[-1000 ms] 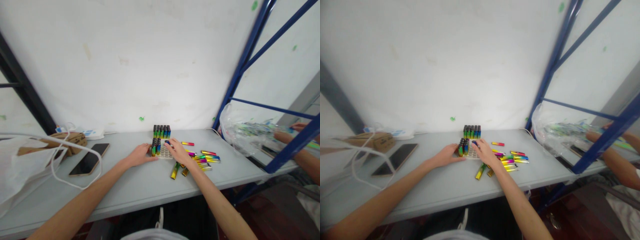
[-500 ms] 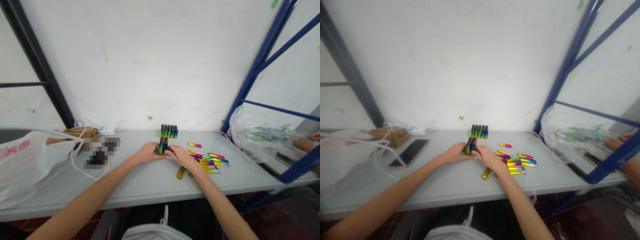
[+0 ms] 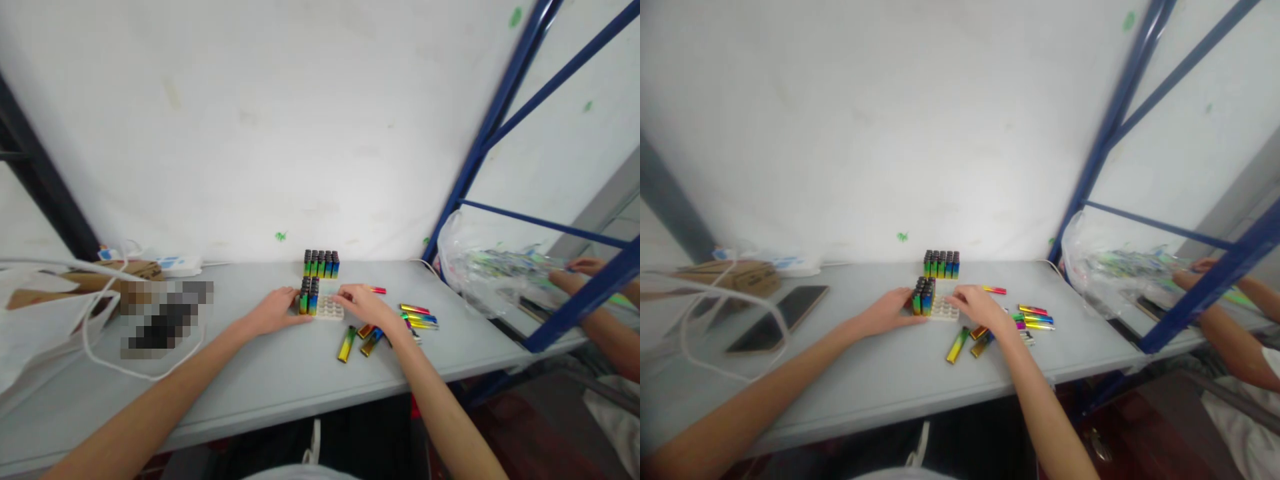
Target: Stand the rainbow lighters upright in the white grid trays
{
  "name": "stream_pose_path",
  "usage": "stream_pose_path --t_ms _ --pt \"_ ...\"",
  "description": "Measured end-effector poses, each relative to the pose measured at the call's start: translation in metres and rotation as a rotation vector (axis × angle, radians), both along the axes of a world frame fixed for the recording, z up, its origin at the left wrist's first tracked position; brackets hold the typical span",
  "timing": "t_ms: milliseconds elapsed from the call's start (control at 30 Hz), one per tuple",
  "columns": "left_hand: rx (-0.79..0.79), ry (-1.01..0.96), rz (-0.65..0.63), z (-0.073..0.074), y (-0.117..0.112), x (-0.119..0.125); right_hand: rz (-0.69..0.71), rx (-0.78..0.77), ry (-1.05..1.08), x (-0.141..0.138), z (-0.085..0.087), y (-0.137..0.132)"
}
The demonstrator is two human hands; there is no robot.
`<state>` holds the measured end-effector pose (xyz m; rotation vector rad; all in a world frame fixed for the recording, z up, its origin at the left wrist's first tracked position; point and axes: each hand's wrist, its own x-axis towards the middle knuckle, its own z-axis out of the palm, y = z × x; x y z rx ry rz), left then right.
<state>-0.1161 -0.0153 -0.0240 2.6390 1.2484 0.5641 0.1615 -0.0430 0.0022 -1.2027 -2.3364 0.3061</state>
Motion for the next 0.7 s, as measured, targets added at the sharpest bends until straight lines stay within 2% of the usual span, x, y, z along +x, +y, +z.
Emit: stream_pose_path --t_ms 200,300,433,500,633,700 --pt "-0.07 -0.043 -0.01 -0.001 0.005 -0.002 -0.269 -0.041 0.015 0.073 0.015 0.003" --pt "-0.058 -0.022 -0.016 -0.002 0.008 -0.003 -0.313 -0.074 0.018 0.094 0.014 0.003" --pt "-0.041 -0.01 -0.019 -0.002 0.01 -0.004 -0.24 -0.204 0.003 0.095 0.006 0.006" --pt "-0.052 -0.019 -0.016 -0.001 0.009 -0.005 -0.246 -0.218 -0.015 0.091 0.0 0.011" --pt "-0.102 -0.041 -0.008 0.004 0.006 -0.005 -0.393 0.01 -0.001 0.09 -0.01 0.023" --pt "-0.153 -0.057 -0.015 0.007 0.005 -0.007 -0.417 0.098 0.013 0.094 -0.017 0.028"
